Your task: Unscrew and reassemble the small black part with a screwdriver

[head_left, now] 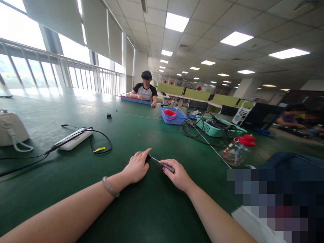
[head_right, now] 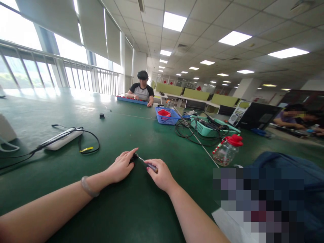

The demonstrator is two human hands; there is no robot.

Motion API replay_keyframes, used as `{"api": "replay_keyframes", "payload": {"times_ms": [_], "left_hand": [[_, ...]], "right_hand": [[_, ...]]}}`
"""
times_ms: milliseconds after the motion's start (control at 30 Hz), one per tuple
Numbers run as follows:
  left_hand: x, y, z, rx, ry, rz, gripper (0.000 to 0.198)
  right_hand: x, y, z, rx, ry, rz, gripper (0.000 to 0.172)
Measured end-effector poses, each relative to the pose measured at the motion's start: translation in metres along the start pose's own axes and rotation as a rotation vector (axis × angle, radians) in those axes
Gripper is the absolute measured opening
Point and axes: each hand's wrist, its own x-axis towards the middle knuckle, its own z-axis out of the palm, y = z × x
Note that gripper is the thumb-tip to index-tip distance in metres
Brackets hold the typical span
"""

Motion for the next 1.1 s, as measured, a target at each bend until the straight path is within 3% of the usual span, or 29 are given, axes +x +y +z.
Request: {"api": "replay_keyframes", "payload": {"times_ms": [500,767,1100], "left_hand": [[-0.004,0.007,-0.006,-0.075,-0.028,0.065,0.064],[-0.003,0.003,-0.005,-0.112,0.073,0.072,0.067],[-0.002,0.001,-0.004,-0.039,0.07,0.039,0.061]], "right_hand": [[0.0,0.008,-0.003,0.084,0.054,0.078,0.03],[0.001,0.011,-0.001,0.197,0.049,0.096,0.032],[0.0,0.005,-0.004,0.204,0.021,0.09,0.031]]}}
